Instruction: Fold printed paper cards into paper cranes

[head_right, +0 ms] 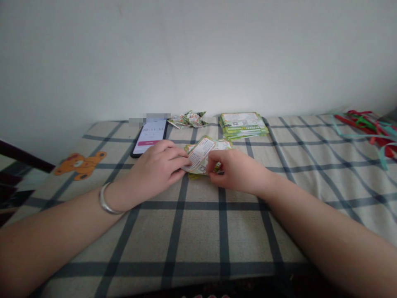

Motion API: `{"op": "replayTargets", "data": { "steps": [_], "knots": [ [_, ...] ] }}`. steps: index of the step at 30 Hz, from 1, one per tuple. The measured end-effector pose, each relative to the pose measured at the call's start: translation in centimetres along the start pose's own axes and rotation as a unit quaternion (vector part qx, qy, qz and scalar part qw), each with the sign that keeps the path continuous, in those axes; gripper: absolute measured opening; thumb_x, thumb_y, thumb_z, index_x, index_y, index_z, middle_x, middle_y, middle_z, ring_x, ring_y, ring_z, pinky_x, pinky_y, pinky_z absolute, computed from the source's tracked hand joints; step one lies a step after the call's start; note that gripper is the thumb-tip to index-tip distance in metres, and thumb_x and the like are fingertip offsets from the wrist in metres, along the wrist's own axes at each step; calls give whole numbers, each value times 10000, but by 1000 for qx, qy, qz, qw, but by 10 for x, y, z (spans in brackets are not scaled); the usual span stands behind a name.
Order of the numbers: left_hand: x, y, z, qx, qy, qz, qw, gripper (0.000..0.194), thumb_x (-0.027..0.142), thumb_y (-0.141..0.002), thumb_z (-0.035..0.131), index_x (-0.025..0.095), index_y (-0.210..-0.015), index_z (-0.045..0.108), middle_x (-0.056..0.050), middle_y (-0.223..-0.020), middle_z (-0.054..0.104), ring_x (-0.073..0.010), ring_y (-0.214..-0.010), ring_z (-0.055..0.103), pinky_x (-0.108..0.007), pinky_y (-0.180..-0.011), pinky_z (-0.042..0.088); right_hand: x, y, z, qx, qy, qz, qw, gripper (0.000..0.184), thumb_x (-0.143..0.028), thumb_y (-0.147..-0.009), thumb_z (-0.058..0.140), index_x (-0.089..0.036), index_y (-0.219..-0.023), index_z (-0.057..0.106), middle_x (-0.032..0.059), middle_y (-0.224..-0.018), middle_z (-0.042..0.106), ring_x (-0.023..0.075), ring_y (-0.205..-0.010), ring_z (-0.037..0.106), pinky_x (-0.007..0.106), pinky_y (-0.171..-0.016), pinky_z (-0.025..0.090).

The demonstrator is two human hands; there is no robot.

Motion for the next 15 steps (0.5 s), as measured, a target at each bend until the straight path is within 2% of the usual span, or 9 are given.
{"op": "replayTargets", "data": {
  "steps": [3,7,12,15],
  "knots": [
    [-2,-1,0,-5,10,27,1000,143,227,-892,589,173,-967,697,-62,-1039,690,-253,-1043,548,-420,-911,483,4,1,-3,-13,3,-3,1000,134,-123,-729,591,-227,-794,643,-7,-782,694,150,-686,616,280,-631,469],
    [2,-2,-1,-41,41,63,996,159,204,-909,558,142,-977,688,-81,-1043,699,-239,-1070,588,-402,-942,485,8,0,-2,-12,9,-21,1000,181,-97,-733,573,-221,-854,624,-1,-838,685,148,-733,615,277,-662,475],
    [9,-2,-7,-82,96,-18,992,165,257,-921,553,166,-914,690,-50,-910,699,-199,-908,641,-366,-848,510,8,-1,2,-7,69,-111,991,154,-184,-815,612,-211,-964,644,20,-913,678,164,-840,614,297,-751,467],
    [12,-3,-9,-87,116,-36,989,178,263,-921,548,167,-863,686,-41,-854,689,-196,-862,639,-355,-800,505,8,-2,4,-10,105,-137,985,135,-262,-862,615,-214,-978,664,33,-919,674,185,-872,609,315,-766,457]
  ]
}}
Point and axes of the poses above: each hand's wrist, its own y-axis away from the middle knuckle, its own z-axis out of the palm, x = y × z, the point moved 1 cm from there along -y, towards the middle knuckle
